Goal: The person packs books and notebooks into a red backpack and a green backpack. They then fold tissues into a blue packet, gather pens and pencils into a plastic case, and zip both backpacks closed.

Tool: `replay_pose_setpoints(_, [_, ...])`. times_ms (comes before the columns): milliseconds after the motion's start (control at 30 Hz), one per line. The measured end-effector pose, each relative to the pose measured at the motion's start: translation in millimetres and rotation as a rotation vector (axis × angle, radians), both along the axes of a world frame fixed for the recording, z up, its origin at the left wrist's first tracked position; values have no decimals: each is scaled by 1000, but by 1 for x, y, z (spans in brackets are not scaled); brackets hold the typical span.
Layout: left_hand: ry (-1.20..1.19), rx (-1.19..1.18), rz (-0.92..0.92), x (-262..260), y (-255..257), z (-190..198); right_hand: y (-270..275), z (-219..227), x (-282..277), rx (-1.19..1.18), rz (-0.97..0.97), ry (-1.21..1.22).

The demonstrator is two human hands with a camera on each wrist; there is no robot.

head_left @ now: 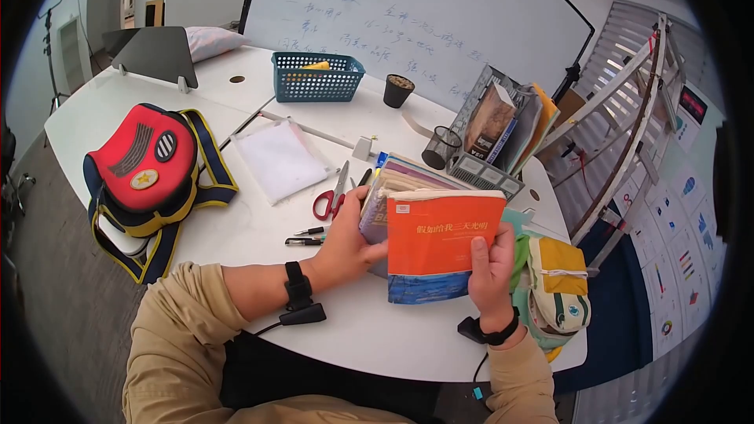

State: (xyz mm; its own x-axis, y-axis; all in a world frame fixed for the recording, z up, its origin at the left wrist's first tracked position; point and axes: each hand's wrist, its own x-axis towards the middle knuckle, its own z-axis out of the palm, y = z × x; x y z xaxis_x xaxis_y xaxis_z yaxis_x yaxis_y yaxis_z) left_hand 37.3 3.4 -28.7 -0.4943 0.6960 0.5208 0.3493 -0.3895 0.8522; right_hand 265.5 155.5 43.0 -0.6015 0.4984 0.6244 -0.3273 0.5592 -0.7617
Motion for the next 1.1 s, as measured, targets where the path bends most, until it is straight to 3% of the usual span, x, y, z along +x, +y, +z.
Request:
replay_pose_setpoints(67, [-62,29,-55,1,1,-2,-3,-6,-4,-138,14,30])
replay_pose_setpoints(167, [60,95,-10,-6,0,-4,7,-30,2,278,-210,-28])
replay_pose_setpoints(267, [47,95,-34,-4,-1,-3,-2,-19,5,387,-249,-136])
replay_pose_setpoints(600, [72,143,-51,-8,7,-15,-13,-33,-14,50,-29,-5])
replay_pose_setpoints(700, [36,14,-37,2,-6,8,-3,-21,-5,204,-64,-218])
replay_pose_setpoints(800, [13,-37,-58,2,-6,9,53,-37,15,430,-59,8])
replay_pose_setpoints(833, [-8,-16,-66,2,-4,7,48,-34,14,98,-66,4])
replay_pose_setpoints(933, [5,6,-66,2,-5,6,51,-30,-17,42,-159,121])
replay_pose_setpoints(1033, [22,65,-106,3,-4,4,61,-43,-6,-314,175,-154])
replay_pose_setpoints(1100, [-11,36,-95,6,-7,6,47,-41,-10,-285,306,-131])
